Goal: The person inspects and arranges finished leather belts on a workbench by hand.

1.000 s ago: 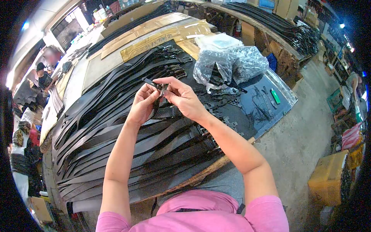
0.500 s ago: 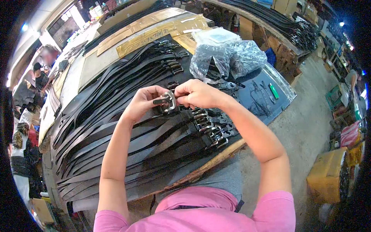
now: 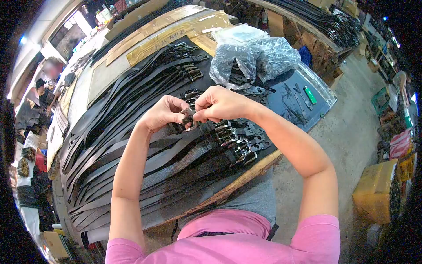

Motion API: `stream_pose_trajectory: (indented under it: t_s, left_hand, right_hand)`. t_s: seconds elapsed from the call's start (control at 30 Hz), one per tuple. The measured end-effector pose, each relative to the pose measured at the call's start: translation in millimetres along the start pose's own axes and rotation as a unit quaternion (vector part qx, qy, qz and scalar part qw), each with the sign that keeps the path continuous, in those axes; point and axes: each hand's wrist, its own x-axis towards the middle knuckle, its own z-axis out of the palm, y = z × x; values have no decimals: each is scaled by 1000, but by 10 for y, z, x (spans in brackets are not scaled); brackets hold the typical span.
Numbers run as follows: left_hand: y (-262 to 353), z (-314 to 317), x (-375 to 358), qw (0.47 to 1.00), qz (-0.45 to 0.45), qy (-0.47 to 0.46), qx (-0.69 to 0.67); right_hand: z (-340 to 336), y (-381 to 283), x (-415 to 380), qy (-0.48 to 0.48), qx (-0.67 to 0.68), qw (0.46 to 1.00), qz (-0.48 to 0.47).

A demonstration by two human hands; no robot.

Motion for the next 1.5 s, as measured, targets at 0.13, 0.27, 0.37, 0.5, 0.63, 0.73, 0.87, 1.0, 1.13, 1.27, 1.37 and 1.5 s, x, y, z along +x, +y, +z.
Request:
stream_pose_trajectory:
  t_s: [0.13, 0.27, 0.37, 0.5, 0.63, 0.73, 0.87, 1.0, 1.13, 1.27, 1.37, 1.5]
  left_hand:
    - [99, 58, 103, 997, -12, 42, 56]
    - [122, 143, 195, 995, -15, 74, 68]
    - [57, 131, 268, 995, -22, 70, 70]
    - [-146, 113, 365, 993, -47, 99, 47]
    - [-230, -8, 402, 996, -41, 53, 56]
    - [-153, -179, 431, 988, -41, 83, 122]
    - [-274, -863, 685, 961, -4, 256, 101]
    - [-669, -1692, 1094, 834, 54, 418, 357]
    - [-810, -1946, 1459, 780, 89, 370, 497]
    - [-935, -2048, 1667, 756, 72, 338, 557]
    - [-873, -1991, 1640, 768, 70, 333, 542]
    - [-802, -1884, 1585, 757, 42, 314, 571]
  right_hand:
    - [-65, 6, 14, 23, 24, 999, 41]
    - [-286, -44, -19, -63, 111, 987, 100]
    - [-372, 141, 7, -123, 96, 984, 81]
    - [-395, 417, 74, -128, 127, 979, 96]
    - [-351, 546, 113, -80, 131, 980, 130]
    - [-371, 591, 152, -57, 123, 982, 134]
    - [-369, 726, 176, -41, 119, 984, 128]
    - [-451, 780, 204, -54, -1, 995, 87]
    - [-640, 838, 103, 46, -225, 972, -49]
    - [-1028, 821, -161, 180, -165, 967, 68]
    - [-1134, 858, -344, 213, -240, 938, 131]
    - [-1000, 1220, -370, 172, -323, 926, 91]
